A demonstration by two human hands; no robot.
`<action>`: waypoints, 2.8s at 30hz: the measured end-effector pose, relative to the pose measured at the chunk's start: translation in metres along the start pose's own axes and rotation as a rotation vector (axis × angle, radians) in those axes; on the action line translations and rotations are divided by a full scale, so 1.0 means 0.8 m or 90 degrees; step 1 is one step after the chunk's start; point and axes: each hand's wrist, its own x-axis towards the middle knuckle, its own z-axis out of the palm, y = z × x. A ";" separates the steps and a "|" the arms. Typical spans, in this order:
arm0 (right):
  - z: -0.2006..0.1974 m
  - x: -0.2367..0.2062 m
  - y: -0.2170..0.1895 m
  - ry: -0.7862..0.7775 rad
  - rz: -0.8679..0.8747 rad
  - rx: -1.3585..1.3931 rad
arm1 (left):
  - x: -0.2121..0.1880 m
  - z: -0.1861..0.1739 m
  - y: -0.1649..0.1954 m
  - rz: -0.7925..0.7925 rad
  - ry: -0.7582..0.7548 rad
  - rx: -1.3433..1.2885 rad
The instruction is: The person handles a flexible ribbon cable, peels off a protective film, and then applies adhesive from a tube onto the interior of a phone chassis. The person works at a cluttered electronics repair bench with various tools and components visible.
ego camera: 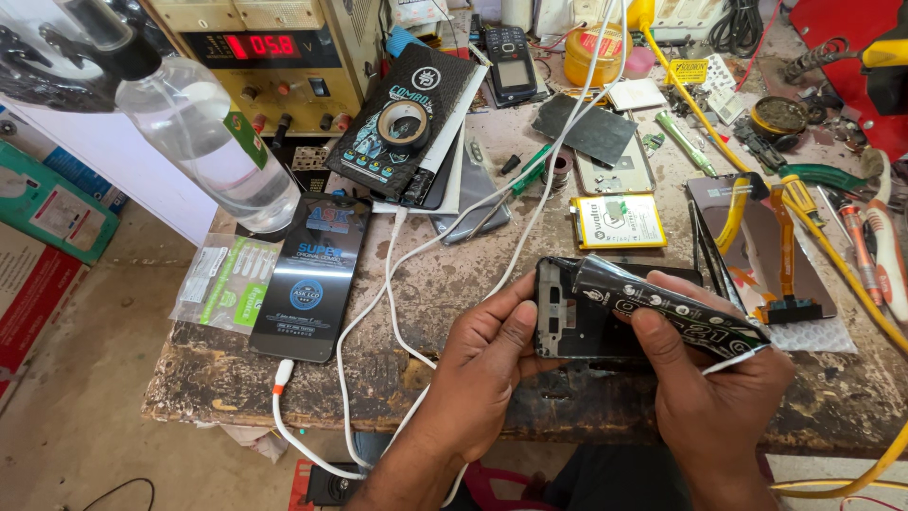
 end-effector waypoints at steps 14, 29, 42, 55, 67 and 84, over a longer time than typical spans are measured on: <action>-0.002 -0.003 -0.001 -0.002 0.005 -0.052 | 0.001 0.001 0.000 -0.002 0.010 -0.003; -0.002 -0.003 -0.001 -0.007 -0.003 -0.036 | 0.000 0.003 -0.001 -0.002 0.024 0.016; -0.004 -0.003 -0.002 -0.019 0.001 -0.083 | 0.001 0.000 -0.003 0.012 0.017 0.009; -0.006 -0.004 -0.001 -0.016 0.023 -0.057 | 0.001 0.000 -0.005 0.008 0.026 0.009; -0.006 -0.001 0.002 -0.020 0.013 -0.038 | 0.002 0.002 -0.006 0.009 0.044 0.011; -0.008 -0.001 0.000 -0.030 0.005 -0.035 | 0.003 0.003 -0.007 0.016 0.037 0.003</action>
